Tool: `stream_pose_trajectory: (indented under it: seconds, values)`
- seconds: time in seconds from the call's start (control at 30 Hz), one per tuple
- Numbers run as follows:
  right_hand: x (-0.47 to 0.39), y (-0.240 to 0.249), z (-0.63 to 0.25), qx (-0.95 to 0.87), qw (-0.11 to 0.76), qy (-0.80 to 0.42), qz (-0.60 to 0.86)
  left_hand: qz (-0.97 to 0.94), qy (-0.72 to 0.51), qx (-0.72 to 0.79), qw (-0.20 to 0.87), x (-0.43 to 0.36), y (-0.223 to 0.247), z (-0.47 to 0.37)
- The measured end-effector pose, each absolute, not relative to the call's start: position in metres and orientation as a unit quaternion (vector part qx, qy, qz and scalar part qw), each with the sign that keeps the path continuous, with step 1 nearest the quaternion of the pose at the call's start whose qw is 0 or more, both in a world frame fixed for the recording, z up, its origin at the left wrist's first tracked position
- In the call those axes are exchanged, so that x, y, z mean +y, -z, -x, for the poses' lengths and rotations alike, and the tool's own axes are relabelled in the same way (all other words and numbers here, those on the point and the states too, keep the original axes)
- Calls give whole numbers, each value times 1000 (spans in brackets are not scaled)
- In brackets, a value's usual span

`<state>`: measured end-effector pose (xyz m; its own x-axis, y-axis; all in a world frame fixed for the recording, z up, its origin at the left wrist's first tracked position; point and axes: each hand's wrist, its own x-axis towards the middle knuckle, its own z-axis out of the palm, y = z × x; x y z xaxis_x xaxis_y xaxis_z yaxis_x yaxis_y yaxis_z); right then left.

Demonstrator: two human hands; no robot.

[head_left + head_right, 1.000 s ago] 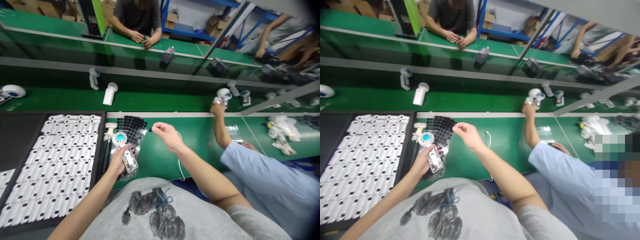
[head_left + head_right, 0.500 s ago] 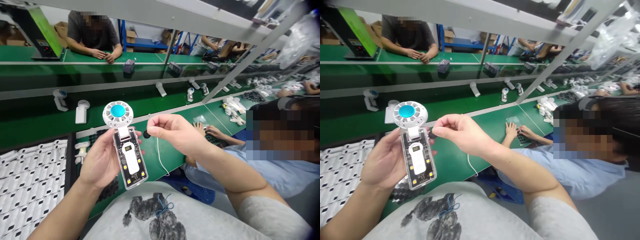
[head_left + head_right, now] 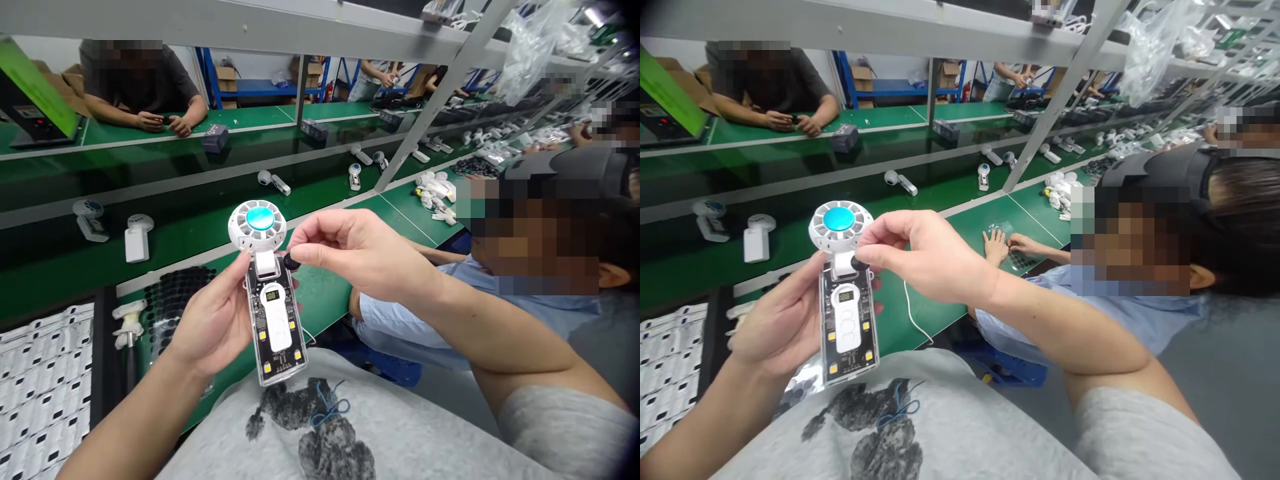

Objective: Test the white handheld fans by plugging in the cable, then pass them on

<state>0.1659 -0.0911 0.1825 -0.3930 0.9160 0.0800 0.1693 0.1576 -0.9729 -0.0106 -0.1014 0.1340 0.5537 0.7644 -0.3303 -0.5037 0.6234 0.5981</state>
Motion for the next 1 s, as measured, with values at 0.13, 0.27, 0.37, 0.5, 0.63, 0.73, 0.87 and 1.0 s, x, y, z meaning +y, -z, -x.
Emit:
stream_pose_trajectory:
  seconds: [0.13, 0.27, 0.37, 0.5, 0.63, 0.73, 0.87, 1.0]
  values:
    - [-95, -190, -179, -709, 350, -465, 397, -234, -375, 254, 860, -101, -139, -3]
    - [-101, -197, -185, -766, 327, -373, 409, -244, -375, 263, 854, -99, -143, -13]
    - [-105, -199, -186, -806, 306, -297, 410, -252, -373, 258, 855, -99, -144, -17]
    - [-108, -199, -187, -840, 277, -229, 407, -255, -377, 252, 854, -99, -144, -19]
    - [-109, -200, -186, -865, 260, -196, 383, -254, -387, 258, 848, -98, -145, -19]
    - [-110, -201, -184, -879, 251, -168, 370, -252, -389, 265, 845, -100, -147, -20]
    - [-111, -202, -183, -895, 229, -145, 355, -251, -408, 263, 838, -102, -150, -20]
    - [-112, -202, -182, -904, 210, -125, 350, -252, -416, 257, 835, -102, -150, -20]
